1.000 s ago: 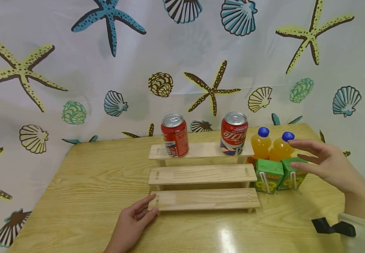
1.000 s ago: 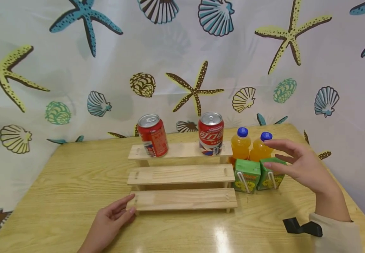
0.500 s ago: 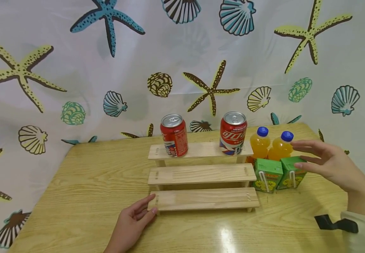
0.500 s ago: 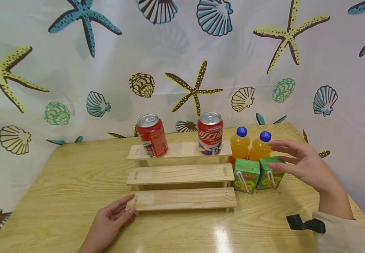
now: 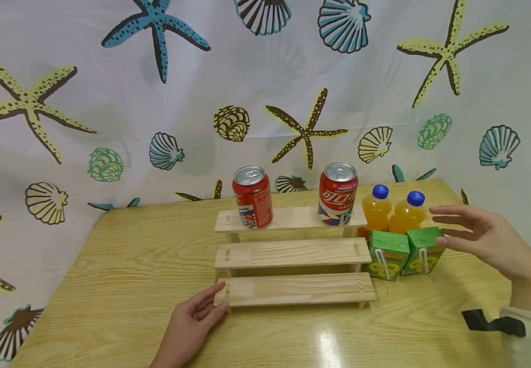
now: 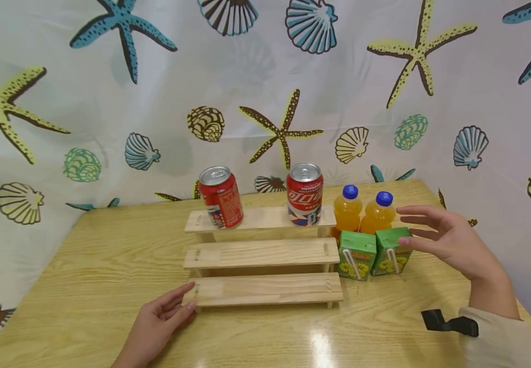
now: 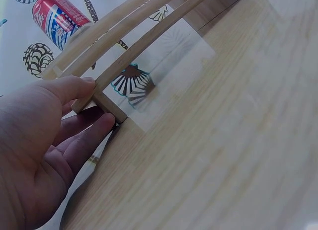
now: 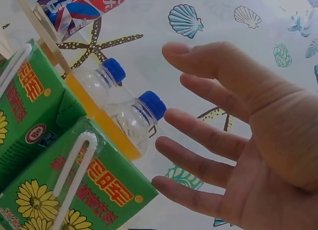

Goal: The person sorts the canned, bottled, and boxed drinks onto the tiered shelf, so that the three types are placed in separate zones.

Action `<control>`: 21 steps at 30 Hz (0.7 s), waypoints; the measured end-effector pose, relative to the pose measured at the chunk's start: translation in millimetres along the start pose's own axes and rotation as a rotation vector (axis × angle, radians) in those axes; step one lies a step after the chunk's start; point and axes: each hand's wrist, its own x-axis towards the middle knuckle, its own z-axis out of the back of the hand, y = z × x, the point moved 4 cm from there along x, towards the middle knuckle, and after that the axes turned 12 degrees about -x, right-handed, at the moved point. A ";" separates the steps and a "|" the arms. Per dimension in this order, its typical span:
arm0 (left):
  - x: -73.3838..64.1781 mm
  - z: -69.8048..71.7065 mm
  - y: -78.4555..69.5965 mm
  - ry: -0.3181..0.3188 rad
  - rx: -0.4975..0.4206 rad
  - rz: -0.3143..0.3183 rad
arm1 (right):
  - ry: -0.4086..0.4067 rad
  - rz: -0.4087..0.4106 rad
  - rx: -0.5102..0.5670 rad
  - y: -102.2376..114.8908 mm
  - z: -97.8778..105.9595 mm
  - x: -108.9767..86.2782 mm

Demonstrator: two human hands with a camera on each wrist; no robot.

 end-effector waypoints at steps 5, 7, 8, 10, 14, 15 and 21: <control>0.8 -1.0 -0.6 -0.003 0.006 -0.001 | 0.003 -0.008 -0.015 -6.0 0.7 -1.3; 0.8 -1.2 -0.9 -0.004 0.001 0.000 | 0.020 -0.003 -0.018 -8.2 -0.4 -1.8; 0.8 -1.0 -1.2 -0.006 -0.002 0.000 | 0.033 0.004 -0.021 -8.9 -1.1 -1.5; 0.9 -1.2 -1.8 -0.005 -0.008 0.000 | 0.058 0.012 -0.040 -10.4 -1.7 -0.6; 1.7 -2.1 -2.3 -0.003 -0.013 0.006 | 0.085 0.017 -0.072 -11.8 -2.2 -0.2; 1.9 -2.0 -2.2 -0.003 -0.013 0.009 | 0.088 0.013 -0.073 -12.1 -2.4 -0.5; 3.2 -1.1 0.3 -0.008 -0.014 0.025 | 0.103 -0.009 -0.024 -15.2 -7.0 -1.0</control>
